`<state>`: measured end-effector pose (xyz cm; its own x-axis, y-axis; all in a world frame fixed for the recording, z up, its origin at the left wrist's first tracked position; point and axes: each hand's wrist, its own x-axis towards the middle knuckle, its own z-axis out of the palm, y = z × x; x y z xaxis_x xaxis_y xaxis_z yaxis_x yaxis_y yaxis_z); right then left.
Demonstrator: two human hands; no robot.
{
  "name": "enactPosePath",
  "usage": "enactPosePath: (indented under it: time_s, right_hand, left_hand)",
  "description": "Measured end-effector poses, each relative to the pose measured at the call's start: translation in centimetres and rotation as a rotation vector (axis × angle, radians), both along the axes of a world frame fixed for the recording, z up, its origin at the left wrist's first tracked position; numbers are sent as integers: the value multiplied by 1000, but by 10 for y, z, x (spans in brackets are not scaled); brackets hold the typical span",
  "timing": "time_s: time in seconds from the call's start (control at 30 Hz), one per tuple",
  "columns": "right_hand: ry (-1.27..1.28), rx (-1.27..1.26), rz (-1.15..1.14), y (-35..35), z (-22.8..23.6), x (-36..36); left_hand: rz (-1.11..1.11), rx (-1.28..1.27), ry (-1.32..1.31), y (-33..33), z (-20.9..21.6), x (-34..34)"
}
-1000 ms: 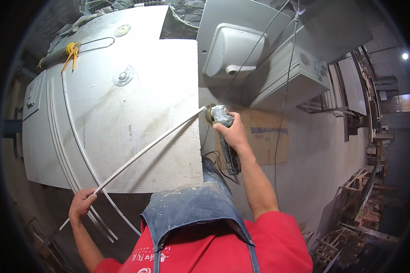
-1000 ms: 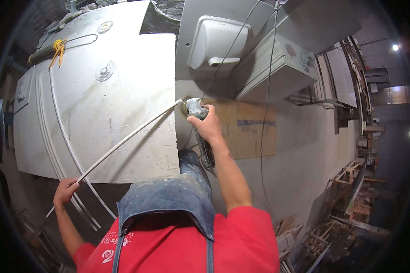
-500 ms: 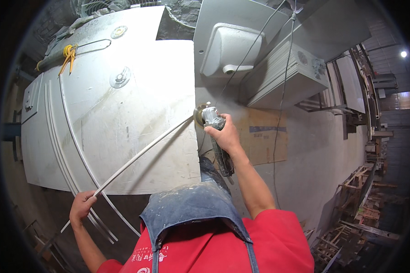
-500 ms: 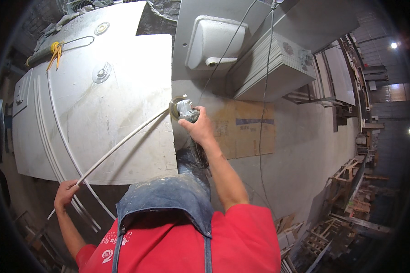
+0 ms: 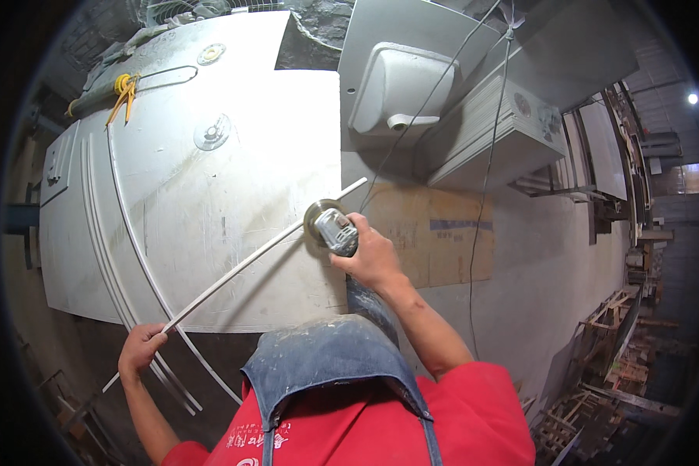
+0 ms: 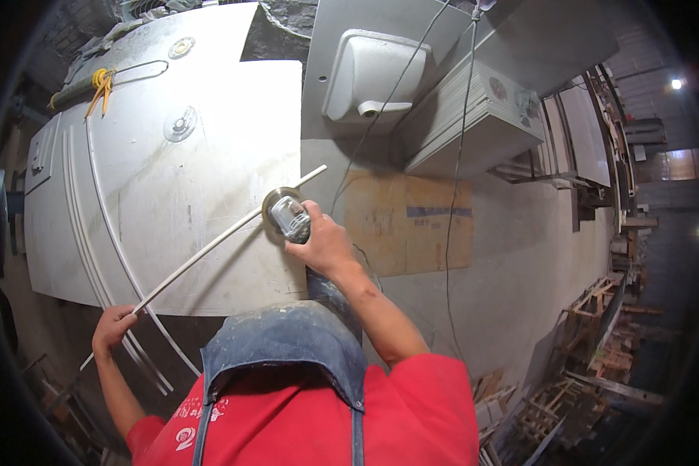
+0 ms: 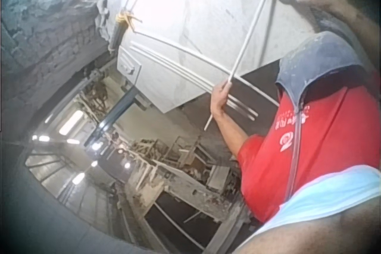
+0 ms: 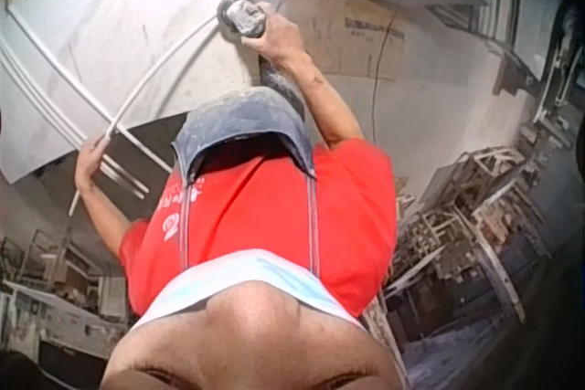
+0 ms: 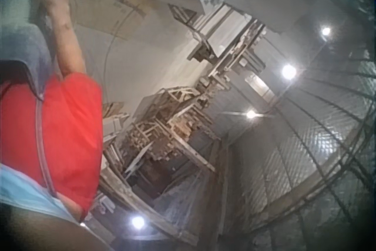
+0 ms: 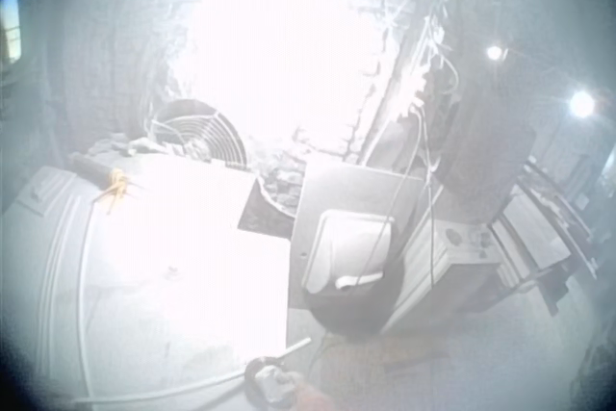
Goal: The person uses a handheld angle grinder to smooth the edges of a white door panel, then wipes the surface with a cloth. The person moves the door to a workbench and continues wiping the surface.
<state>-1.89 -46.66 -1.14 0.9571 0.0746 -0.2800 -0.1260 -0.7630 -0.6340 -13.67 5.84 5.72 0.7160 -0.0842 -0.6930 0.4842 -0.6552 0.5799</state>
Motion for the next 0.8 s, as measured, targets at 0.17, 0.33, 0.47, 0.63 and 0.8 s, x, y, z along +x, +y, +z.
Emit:
enactPosePath:
  time_s: [0.17, 0.33, 0.47, 0.63, 0.8]
  right_hand:
    - [-26, -53, -105, -26, -8, 19]
    - [-20, -105, -173, -53, -18, 40]
    - [-49, -110, -226, -63, -20, 54]
    - [-63, -111, -287, -80, -24, 69]
    - [-56, -115, -329, -88, -26, 79]
  left_hand:
    - [-6, 3, -15, 2, -4, 1]
    - [32, -28, 31, -1, -2, 6]
    - [20, -17, 31, -1, 1, 10]
    - [14, -27, 34, -5, 1, 20]
    - [-5, -3, 29, -5, 4, 20]
